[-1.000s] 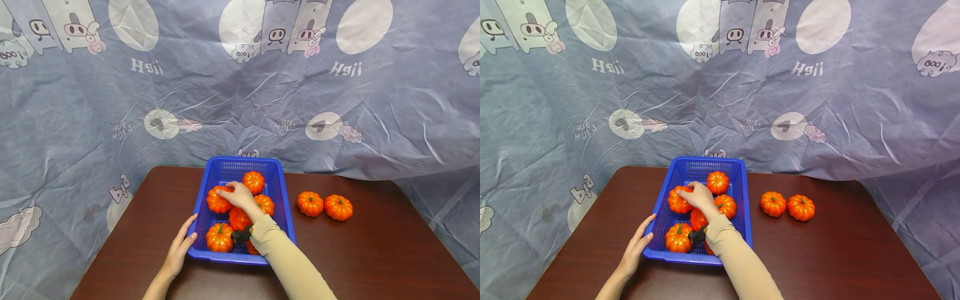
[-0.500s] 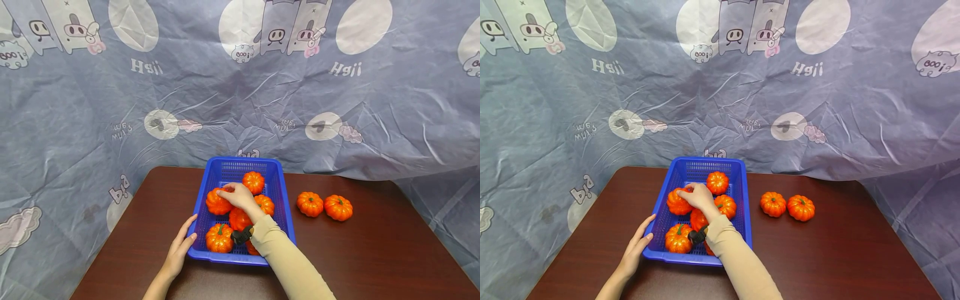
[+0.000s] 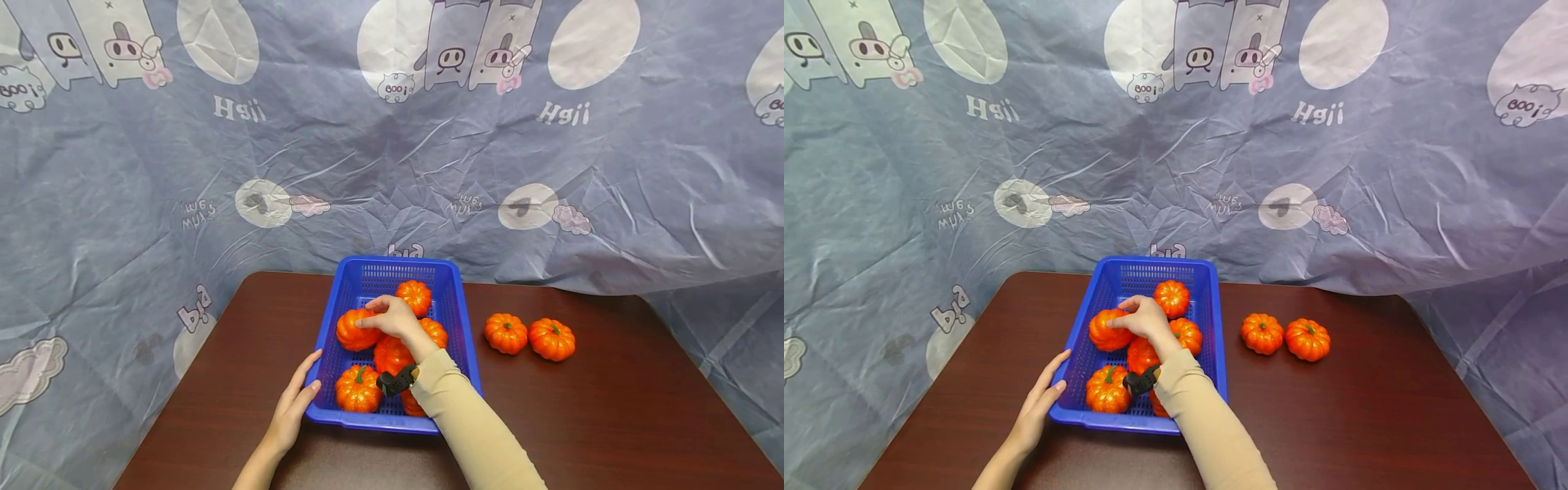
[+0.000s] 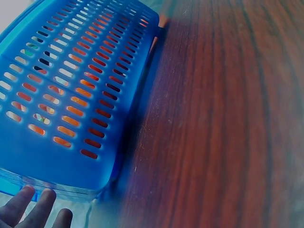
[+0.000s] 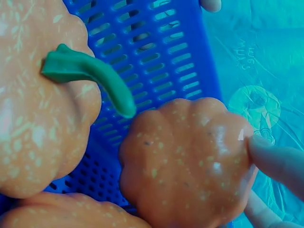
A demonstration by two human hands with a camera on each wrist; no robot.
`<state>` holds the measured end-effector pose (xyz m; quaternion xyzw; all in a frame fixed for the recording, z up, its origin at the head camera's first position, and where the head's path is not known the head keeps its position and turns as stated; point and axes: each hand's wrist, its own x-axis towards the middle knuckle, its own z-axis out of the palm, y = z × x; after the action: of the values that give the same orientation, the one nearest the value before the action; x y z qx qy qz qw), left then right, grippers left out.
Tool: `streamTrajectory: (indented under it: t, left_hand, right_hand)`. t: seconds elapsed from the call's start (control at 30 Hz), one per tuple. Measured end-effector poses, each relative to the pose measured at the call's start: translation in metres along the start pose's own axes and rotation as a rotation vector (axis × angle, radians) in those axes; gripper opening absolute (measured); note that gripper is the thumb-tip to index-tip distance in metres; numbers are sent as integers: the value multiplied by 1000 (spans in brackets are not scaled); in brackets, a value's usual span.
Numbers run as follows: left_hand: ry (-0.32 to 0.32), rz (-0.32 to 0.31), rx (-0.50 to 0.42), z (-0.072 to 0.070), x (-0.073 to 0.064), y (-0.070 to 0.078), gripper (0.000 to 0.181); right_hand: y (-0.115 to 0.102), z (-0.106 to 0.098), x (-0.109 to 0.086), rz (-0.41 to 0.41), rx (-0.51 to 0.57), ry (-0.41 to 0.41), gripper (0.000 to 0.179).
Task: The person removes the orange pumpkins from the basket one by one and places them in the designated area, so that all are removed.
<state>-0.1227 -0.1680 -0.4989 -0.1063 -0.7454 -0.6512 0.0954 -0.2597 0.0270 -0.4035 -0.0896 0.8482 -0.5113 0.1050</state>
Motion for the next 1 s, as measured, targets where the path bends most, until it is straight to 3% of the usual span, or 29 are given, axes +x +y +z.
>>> streamTrajectory:
  t: [0.37, 0.77, 1.0]
  left_hand:
    - [-7, 7, 6, 0, 0, 0, 47]
    - [4, 15, -5, 1, -1, -1, 47]
    - [-2, 27, -10, 0, 0, -1, 47]
  right_hand:
    - [-7, -8, -3, 30, -12, -11, 53]
    - [-19, -28, -10, -20, 65, -11, 52]
    - [-23, -51, -19, -62, 104, 6, 53]
